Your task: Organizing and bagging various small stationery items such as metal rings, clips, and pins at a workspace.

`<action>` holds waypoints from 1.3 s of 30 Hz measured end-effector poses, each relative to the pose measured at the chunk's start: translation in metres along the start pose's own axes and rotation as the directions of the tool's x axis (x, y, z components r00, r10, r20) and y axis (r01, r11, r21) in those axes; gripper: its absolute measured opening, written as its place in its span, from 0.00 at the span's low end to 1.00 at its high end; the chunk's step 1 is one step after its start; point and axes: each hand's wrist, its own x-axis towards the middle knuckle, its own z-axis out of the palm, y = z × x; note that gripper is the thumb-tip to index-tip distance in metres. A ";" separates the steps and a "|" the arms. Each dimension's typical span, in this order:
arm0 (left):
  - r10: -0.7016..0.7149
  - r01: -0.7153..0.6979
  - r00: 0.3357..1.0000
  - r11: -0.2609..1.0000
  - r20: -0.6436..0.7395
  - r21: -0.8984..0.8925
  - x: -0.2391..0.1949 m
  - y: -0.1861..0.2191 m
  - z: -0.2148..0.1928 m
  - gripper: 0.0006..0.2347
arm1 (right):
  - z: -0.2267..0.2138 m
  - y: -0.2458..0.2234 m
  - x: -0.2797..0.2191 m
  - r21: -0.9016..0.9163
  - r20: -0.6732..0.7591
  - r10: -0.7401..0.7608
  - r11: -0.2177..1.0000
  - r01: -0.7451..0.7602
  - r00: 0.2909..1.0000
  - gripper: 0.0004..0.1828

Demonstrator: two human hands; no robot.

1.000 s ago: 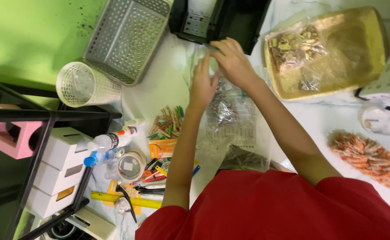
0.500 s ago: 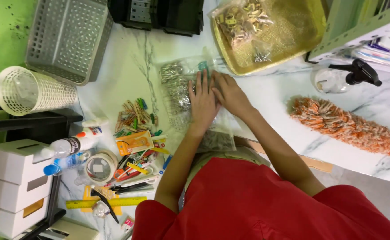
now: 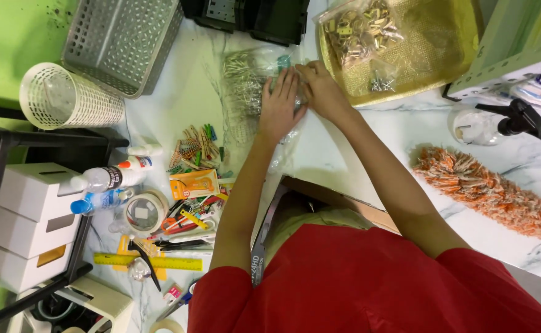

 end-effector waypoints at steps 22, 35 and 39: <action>-0.411 0.186 0.912 0.389 0.011 -0.902 0.081 0.070 0.029 0.12 | -0.051 0.151 0.074 0.256 -0.150 0.495 0.855 -0.450 0.856 0.24; -0.576 0.255 0.808 0.150 0.125 -0.955 0.069 0.073 -0.016 0.10 | -0.137 0.008 -0.021 0.601 -0.234 0.035 0.791 0.116 0.972 0.07; -0.459 -0.046 0.878 0.202 -0.136 -0.978 0.042 0.092 -0.085 0.10 | -0.153 -0.027 -0.067 0.557 -0.281 -0.006 0.813 0.168 0.960 0.04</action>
